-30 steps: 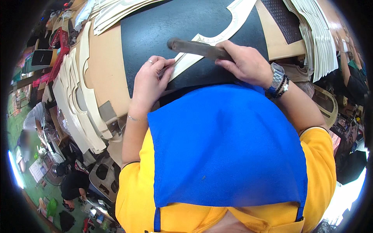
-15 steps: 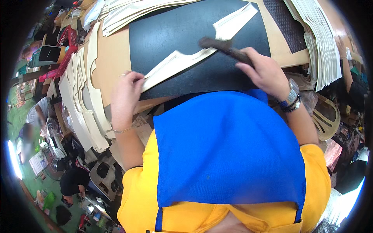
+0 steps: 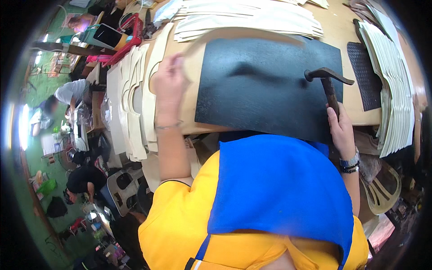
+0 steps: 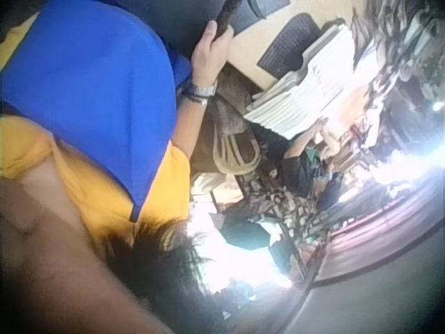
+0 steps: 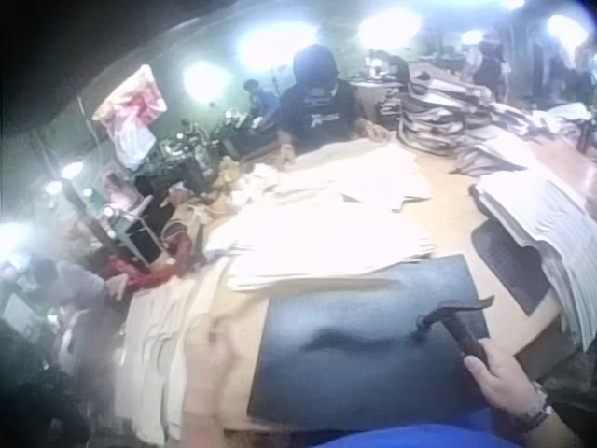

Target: The person uses a hammer to repeatedly strike and shape white plastic pieces on a black work surface. They handle the parts one at a time, adjusting their position and striking specific edges to achieve a desired form. The person stacks the finished pieces to the side.

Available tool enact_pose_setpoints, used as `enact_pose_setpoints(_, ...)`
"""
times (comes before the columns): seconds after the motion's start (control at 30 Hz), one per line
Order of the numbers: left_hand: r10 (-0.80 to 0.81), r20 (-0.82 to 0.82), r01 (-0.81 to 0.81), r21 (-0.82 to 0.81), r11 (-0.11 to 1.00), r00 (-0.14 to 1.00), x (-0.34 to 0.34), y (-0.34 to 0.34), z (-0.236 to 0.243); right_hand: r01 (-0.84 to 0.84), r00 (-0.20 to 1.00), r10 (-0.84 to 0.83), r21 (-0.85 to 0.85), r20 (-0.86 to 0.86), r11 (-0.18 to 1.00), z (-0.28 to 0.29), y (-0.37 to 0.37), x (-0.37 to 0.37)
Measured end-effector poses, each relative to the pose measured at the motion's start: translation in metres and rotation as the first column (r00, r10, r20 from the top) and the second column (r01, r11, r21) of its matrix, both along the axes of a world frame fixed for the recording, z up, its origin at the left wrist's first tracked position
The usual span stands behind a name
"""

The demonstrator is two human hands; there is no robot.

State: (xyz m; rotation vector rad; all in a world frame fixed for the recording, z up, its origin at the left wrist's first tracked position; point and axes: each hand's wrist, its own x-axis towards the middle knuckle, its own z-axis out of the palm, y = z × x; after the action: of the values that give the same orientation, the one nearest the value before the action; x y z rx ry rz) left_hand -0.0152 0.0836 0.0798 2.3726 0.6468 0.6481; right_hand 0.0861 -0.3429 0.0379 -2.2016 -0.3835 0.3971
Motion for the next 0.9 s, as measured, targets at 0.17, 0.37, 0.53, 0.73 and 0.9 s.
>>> enact_pose_setpoints(0.17, 0.347, -0.215, -0.325, 0.131, 0.937, 0.913, -0.081, 0.139, -0.043, -0.088, 0.996, 0.088, -0.026, 0.022, 0.996, 0.009, 0.009, 0.001)
enact_pose_setpoints(0.37, 0.156, -0.174, -0.119, 0.204, 0.972, 0.972, -0.006, 0.106, -0.063, -0.075, 0.995, 0.081, -0.087, 0.064, 0.993, 0.011, 0.012, 0.000)
enact_pose_setpoints(0.53, -0.342, -0.060, 0.344, 0.304, 0.889, 0.938, 0.121, 0.007, -0.046, -0.072, 0.996, 0.079, -0.118, 0.050, 0.990, 0.013, 0.012, 0.001)
enact_pose_setpoints(0.73, -0.478, -0.258, 0.543, 0.396, 0.740, 0.840, 0.191, -0.024, -0.049, -0.049, 0.993, 0.060, -0.103, 0.105, 0.993, 0.006, 0.010, 0.002)
enact_pose_setpoints(0.9, -0.349, -0.124, 0.356, 0.561, 0.747, 0.929, 0.192, -0.023, -0.049, -0.023, 0.993, 0.023, -0.004, 0.116, 1.000, -0.001, 0.008, 0.002)
